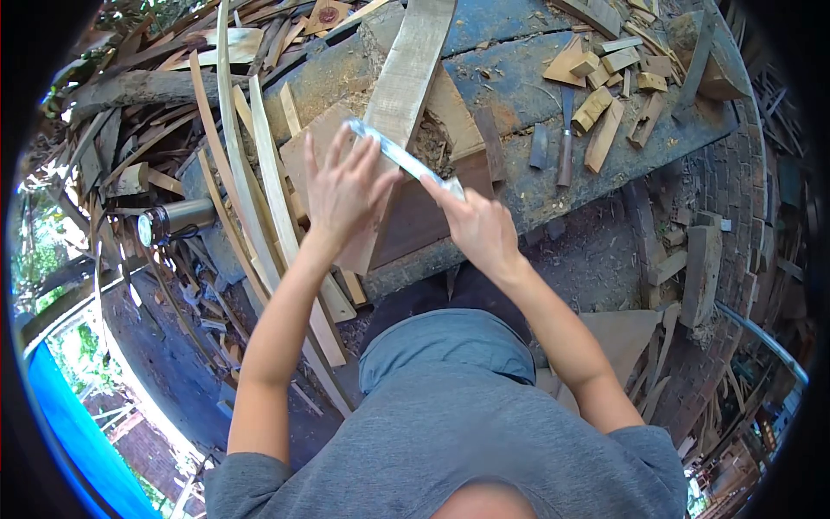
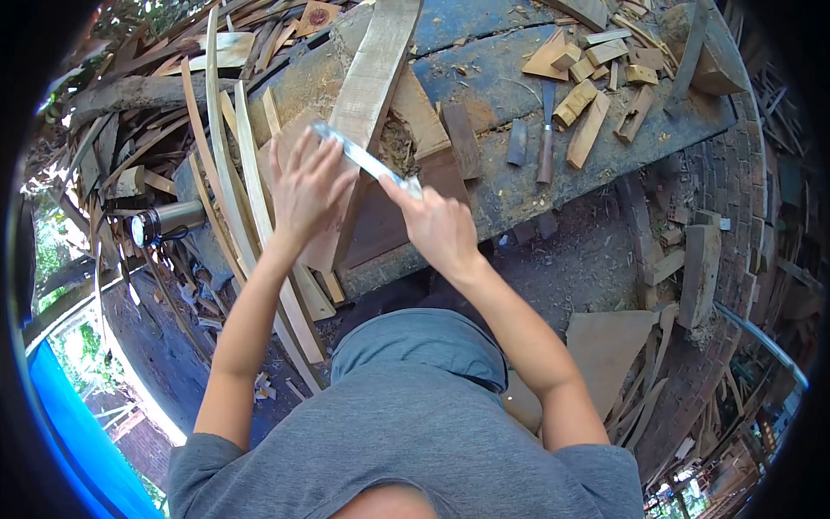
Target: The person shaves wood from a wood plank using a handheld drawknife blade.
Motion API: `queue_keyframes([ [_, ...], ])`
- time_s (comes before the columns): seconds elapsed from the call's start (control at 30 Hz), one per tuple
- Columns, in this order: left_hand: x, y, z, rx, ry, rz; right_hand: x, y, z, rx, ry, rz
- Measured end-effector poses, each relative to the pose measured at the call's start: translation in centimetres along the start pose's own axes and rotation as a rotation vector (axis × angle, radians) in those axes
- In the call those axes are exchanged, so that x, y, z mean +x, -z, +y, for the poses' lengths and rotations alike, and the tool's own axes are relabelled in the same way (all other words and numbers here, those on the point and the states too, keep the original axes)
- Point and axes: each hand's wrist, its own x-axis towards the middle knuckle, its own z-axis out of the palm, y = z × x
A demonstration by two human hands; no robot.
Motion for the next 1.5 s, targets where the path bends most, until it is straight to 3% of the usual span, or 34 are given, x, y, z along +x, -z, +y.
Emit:
queue_keyframes([
  [0.13, 0.7, -1.7, -0.4, -0.031, -0.013, 0.012, 1.0, 0.1, 0.5, -0.015, -0.024, -0.031],
  [0.2, 2.7, -2.9, -2.0, 0.056, 0.027, 0.031, 4.7, -1.1, 1.2, -0.023, 0.04, 0.078],
  [0.27, 3.4, -2.2, -2.1, 0.029, 0.102, -0.062, 5.8, -1.4, 1.3, 0.019, 0.051, 0.087],
  [0.3, 2.9, -2.4, -2.3, 0.028, 0.045, 0.027, 5.9, -1.4, 1.2, 0.063, 0.064, 0.097],
  [0.33, 2.6, -2.1, -2.5, 0.037, -0.018, 0.117, 5.0, -1.3, 0.8, 0.066, 0.078, 0.091],
  [0.43, -1.6, 0.3, 0.1, -0.03, -0.04, 0.071, -0.4, 0.2, -0.6, 0.043, 0.014, 0.013],
  [0.5, -2.8, 0.6, 0.9, -0.041, -0.073, 0.056, -3.0, 1.1, -0.8, 0.114, -0.066, -0.147],
  [0.77, 1.2, -0.9, -2.1, 0.018, 0.09, -0.049, 4.1, -1.6, 0.5, 0.069, 0.064, 0.065],
  [0.87, -1.0, 0.5, -0.6, -0.018, 0.061, -0.116, 0.9, -0.5, -0.8, 0.034, 0.024, -0.011],
  [0.93, -3.5, 1.5, 1.1, -0.045, 0.036, -0.064, -2.1, 0.3, -0.9, 0.197, -0.033, -0.052],
  [1.1, -2.6, -0.2, -0.5, -0.008, 0.024, 0.002, 0.5, -0.1, -0.2, 0.152, -0.01, -0.05],
  [1.23, -0.5, -0.8, -3.1, -0.089, 0.126, -0.111, 4.2, -1.0, -0.9, 0.156, 0.008, -0.018],
  [1.37, -4.0, 0.5, -0.3, -0.078, 0.082, -0.101, -0.5, -0.1, -1.5, 0.083, 0.003, -0.018],
  [1.43, -5.0, 1.0, 0.7, -0.066, 0.057, -0.124, -2.8, 1.1, -1.7, 0.134, -0.059, -0.163],
  [1.5, -5.2, 1.4, 0.9, -0.106, 0.087, -0.12, -1.9, 0.7, -1.4, 0.114, -0.042, -0.116],
])
